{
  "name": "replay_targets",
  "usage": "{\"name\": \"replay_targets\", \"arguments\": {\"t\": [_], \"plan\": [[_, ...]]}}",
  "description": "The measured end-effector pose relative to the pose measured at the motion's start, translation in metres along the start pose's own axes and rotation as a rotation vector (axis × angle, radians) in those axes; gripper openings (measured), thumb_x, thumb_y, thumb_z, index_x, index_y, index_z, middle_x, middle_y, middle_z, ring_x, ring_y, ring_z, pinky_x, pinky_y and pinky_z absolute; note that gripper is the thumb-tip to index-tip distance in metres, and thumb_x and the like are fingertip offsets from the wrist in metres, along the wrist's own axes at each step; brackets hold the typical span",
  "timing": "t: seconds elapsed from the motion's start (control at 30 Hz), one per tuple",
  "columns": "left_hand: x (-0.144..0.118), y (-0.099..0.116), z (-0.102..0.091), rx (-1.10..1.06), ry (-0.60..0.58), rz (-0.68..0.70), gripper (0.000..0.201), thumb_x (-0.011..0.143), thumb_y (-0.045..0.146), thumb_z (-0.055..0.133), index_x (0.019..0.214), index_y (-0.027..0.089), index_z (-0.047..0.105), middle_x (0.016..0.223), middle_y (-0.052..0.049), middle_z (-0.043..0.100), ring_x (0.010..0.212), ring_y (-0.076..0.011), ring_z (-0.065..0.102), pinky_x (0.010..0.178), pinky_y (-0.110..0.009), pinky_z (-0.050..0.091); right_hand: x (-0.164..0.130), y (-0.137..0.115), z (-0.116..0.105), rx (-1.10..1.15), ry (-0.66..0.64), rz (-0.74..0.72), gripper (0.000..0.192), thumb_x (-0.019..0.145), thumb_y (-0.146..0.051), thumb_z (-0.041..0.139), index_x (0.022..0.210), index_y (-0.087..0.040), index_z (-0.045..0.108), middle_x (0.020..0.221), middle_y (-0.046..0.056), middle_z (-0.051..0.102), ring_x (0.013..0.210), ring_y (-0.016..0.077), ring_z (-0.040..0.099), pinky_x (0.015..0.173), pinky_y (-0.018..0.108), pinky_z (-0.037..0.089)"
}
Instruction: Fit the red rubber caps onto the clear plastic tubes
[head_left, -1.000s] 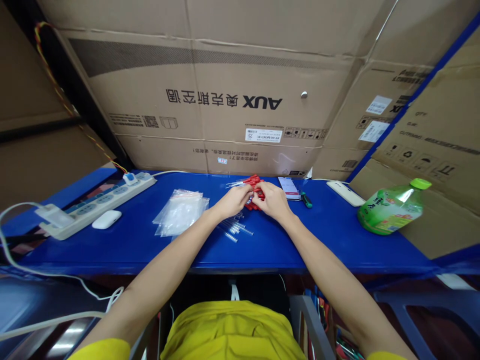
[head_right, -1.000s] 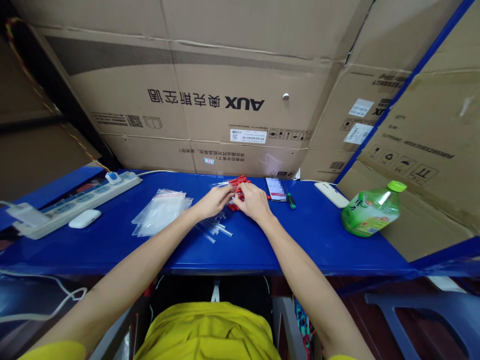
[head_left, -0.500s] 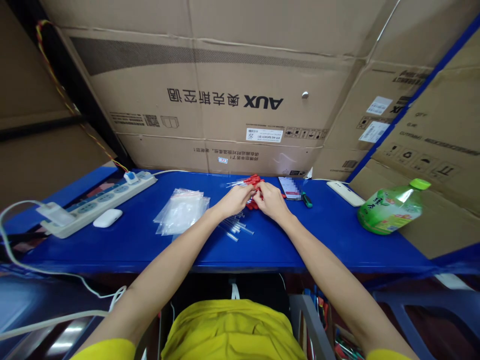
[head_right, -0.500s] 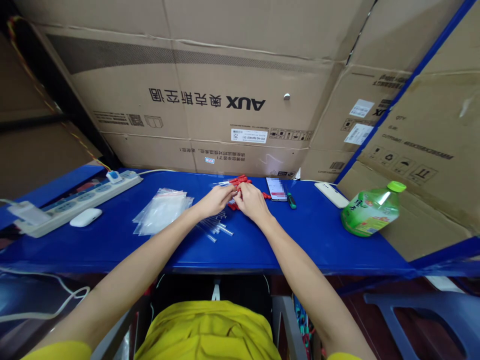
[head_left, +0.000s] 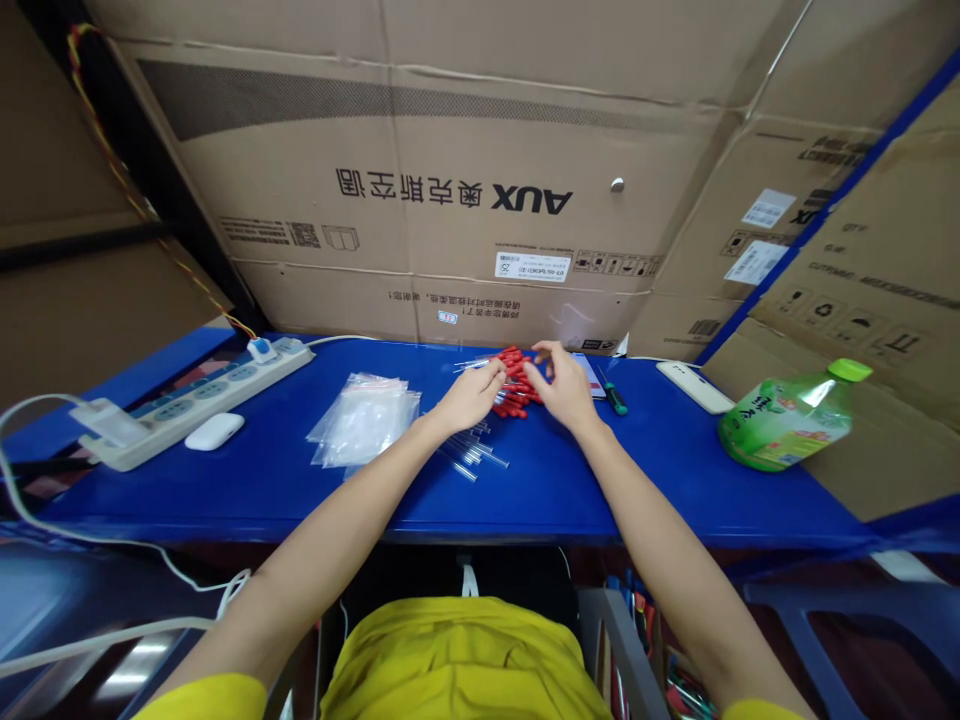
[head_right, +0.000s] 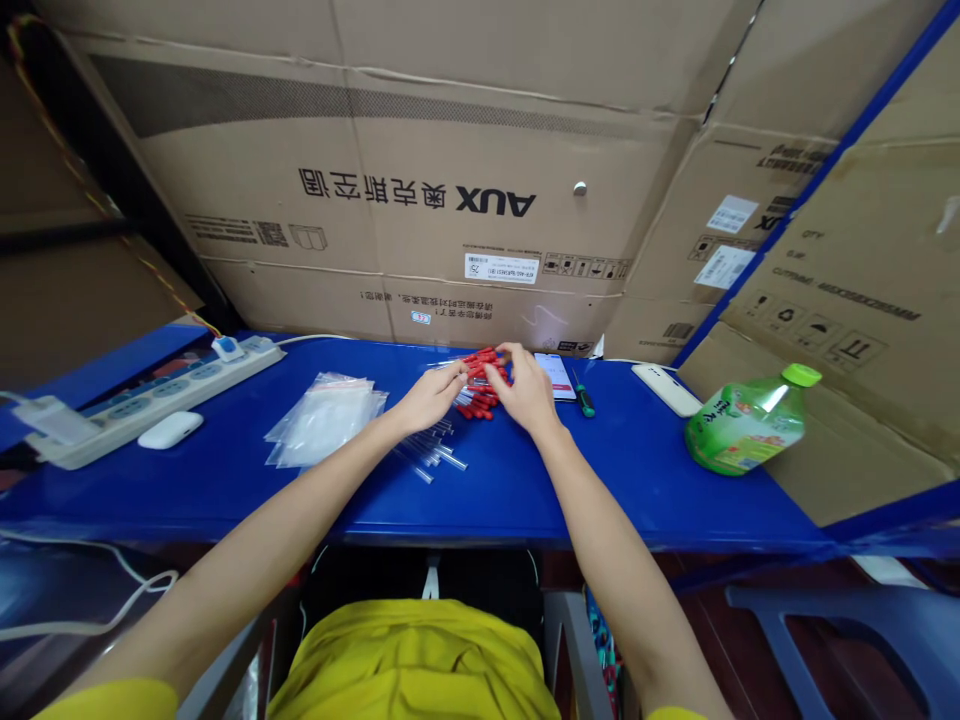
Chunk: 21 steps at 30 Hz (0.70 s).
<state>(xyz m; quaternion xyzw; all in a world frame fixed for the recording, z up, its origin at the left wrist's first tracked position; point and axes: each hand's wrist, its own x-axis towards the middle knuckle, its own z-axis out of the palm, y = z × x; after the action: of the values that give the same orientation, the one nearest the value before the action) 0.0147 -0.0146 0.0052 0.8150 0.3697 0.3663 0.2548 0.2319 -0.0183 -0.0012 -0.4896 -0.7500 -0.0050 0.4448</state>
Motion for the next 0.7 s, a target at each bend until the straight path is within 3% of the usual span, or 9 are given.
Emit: {"name": "replay_targets", "arguments": {"t": [0.07, 0.17, 0.23, 0.33, 0.4, 0.5, 0.6, 0.7], "plan": [[0.001, 0.003, 0.000, -0.142, 0.032, -0.073, 0.019, 0.101, 0.026, 0.045, 0.099, 0.019, 0.062, 0.077, 0.000, 0.061, 0.072, -0.0160, 0.055, 0.071, -0.027, 0.040, 0.002, 0.014, -0.014, -0.130, 0.122, 0.131, 0.028, 0.101, -0.041, 0.051, 0.112, -0.020, 0.065, 0.104, 0.012, 0.073, 0.096, 0.0259, 0.067, 0.088, 0.037, 0.051], [0.003, 0.006, 0.001, -0.443, 0.057, -0.196, 0.019, 0.099, 0.025, 0.045, 0.099, 0.019, 0.062, 0.063, 0.005, 0.044, 0.055, -0.0112, 0.038, 0.057, -0.023, 0.030, -0.001, 0.046, -0.042, -0.402, 0.217, 0.522, 0.023, 0.096, -0.035, 0.053, 0.105, -0.021, 0.069, 0.107, 0.014, 0.073, 0.100, 0.0287, 0.067, 0.087, 0.039, 0.051], [0.003, 0.008, 0.002, -0.644, 0.032, -0.277, 0.017, 0.099, 0.027, 0.046, 0.099, 0.019, 0.061, 0.061, 0.007, 0.036, 0.048, -0.0092, 0.028, 0.051, -0.022, 0.023, -0.004, 0.069, -0.058, -0.529, 0.144, 0.734, 0.025, 0.092, -0.037, 0.060, 0.106, -0.020, 0.071, 0.111, 0.016, 0.073, 0.103, 0.0303, 0.068, 0.087, 0.040, 0.052], [0.004, 0.011, 0.004, -0.835, 0.028, -0.331, 0.008, 0.096, 0.025, 0.051, 0.095, 0.020, 0.056, 0.064, 0.006, 0.042, 0.046, -0.0074, 0.030, 0.049, -0.020, 0.026, -0.008, 0.092, -0.073, -0.546, -0.138, 0.936, 0.032, 0.085, -0.047, 0.071, 0.101, -0.020, 0.075, 0.106, 0.016, 0.075, 0.098, 0.0305, 0.071, 0.085, 0.041, 0.055], [0.004, 0.012, 0.005, -0.884, 0.068, -0.346, 0.002, 0.092, 0.020, 0.054, 0.092, 0.019, 0.054, 0.071, 0.003, 0.053, 0.050, -0.0076, 0.042, 0.053, -0.021, 0.037, -0.009, 0.098, -0.073, -0.522, -0.259, 0.980, 0.034, 0.084, -0.051, 0.073, 0.099, -0.021, 0.076, 0.105, 0.016, 0.075, 0.097, 0.0309, 0.072, 0.083, 0.041, 0.056], [0.005, 0.012, 0.005, -0.962, 0.095, -0.382, 0.007, 0.086, 0.015, 0.057, 0.093, 0.017, 0.057, 0.077, 0.001, 0.059, 0.059, -0.0091, 0.052, 0.061, -0.022, 0.045, -0.011, 0.098, -0.069, -0.530, -0.284, 0.983, 0.030, 0.084, -0.044, 0.073, 0.101, -0.020, 0.076, 0.108, 0.017, 0.075, 0.098, 0.0307, 0.073, 0.083, 0.041, 0.057], [0.006, 0.012, 0.003, -1.108, 0.092, -0.393, 0.012, 0.087, 0.015, 0.058, 0.099, 0.015, 0.062, 0.070, 0.002, 0.051, 0.056, -0.0085, 0.044, 0.056, -0.020, 0.039, -0.013, 0.094, -0.067, -0.526, -0.222, 0.949, 0.025, 0.084, -0.039, 0.071, 0.096, -0.017, 0.075, 0.103, 0.018, 0.075, 0.097, 0.0299, 0.073, 0.084, 0.040, 0.057], [0.006, 0.013, -0.001, -1.247, 0.093, -0.391, 0.021, 0.098, 0.031, 0.056, 0.106, 0.014, 0.066, 0.068, 0.003, 0.046, 0.054, -0.0085, 0.037, 0.053, -0.020, 0.034, -0.010, 0.085, -0.067, -0.500, -0.049, 0.879, 0.027, 0.089, -0.040, 0.063, 0.094, -0.016, 0.073, 0.099, 0.020, 0.074, 0.098, 0.0294, 0.072, 0.085, 0.037, 0.056]]}}
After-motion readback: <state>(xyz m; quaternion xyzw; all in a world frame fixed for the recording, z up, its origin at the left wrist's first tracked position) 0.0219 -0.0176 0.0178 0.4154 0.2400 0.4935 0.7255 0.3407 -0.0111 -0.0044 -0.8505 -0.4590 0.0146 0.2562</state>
